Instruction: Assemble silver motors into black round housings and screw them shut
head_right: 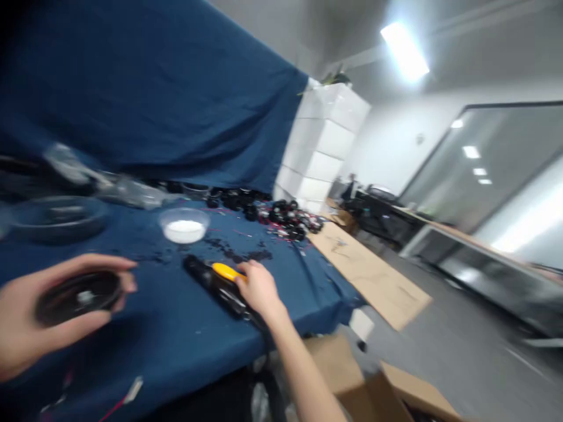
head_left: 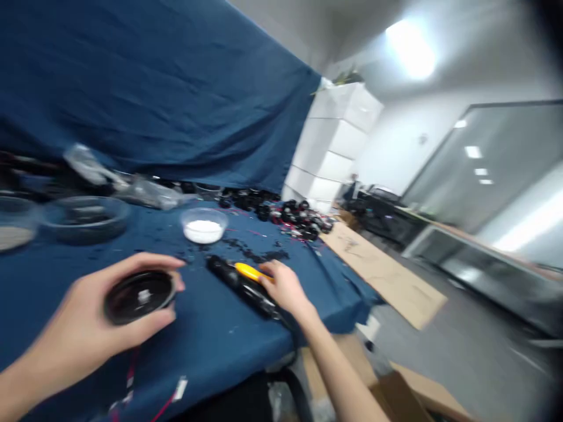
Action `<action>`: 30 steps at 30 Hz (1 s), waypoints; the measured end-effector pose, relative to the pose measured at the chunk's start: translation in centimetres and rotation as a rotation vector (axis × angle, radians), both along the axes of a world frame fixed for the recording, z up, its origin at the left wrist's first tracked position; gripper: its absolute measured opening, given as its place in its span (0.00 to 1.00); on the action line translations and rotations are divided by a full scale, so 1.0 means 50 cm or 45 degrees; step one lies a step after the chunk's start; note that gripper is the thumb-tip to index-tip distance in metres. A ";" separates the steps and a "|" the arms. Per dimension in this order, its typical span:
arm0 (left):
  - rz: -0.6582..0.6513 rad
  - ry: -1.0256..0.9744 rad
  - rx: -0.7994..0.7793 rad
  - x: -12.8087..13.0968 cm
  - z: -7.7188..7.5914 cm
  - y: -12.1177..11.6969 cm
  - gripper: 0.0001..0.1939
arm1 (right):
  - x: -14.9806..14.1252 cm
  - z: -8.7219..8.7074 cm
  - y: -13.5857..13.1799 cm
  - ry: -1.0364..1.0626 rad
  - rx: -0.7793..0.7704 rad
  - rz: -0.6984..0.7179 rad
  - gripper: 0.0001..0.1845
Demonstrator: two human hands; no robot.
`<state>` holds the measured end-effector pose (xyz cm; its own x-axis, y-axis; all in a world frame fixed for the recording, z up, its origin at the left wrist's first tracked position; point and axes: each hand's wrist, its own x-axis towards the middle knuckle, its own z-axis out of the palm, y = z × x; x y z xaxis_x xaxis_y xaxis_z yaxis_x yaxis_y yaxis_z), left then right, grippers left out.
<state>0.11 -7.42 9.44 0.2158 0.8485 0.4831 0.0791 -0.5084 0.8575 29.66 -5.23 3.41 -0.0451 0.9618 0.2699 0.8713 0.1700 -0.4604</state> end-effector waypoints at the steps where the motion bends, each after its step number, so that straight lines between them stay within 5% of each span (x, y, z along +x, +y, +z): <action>1: -0.078 0.053 -0.087 -0.005 0.001 0.023 0.21 | 0.006 -0.013 0.008 -0.008 -0.013 -0.015 0.10; 7: -0.215 -0.375 -0.634 -0.039 -0.021 0.138 0.20 | 0.026 -0.033 0.007 -0.014 -0.046 0.125 0.07; 12: -0.041 -0.554 -0.817 -0.048 -0.087 0.183 0.16 | 0.095 -0.037 0.022 -0.021 0.010 -0.054 0.12; 16: -0.055 -0.517 -0.815 -0.053 -0.104 0.186 0.17 | 0.135 -0.042 0.045 -0.090 0.027 -0.157 0.11; 20: -0.114 -0.415 -0.854 -0.045 -0.098 0.170 0.19 | 0.084 -0.036 0.084 -0.109 0.104 -0.057 0.17; 25: -0.180 -0.316 -0.833 -0.032 -0.101 0.148 0.19 | -0.027 -0.034 0.182 -0.113 -0.075 0.383 0.18; 30: -0.214 -0.274 -0.771 -0.030 -0.103 0.141 0.18 | -0.084 -0.045 0.250 -0.178 -0.213 0.537 0.09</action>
<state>-1.40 -0.38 4.30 0.3206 0.9470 -0.0212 -0.1644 0.0777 0.9833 25.45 7.28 1.18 -0.4659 0.8816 0.0759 0.7978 0.4556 -0.3948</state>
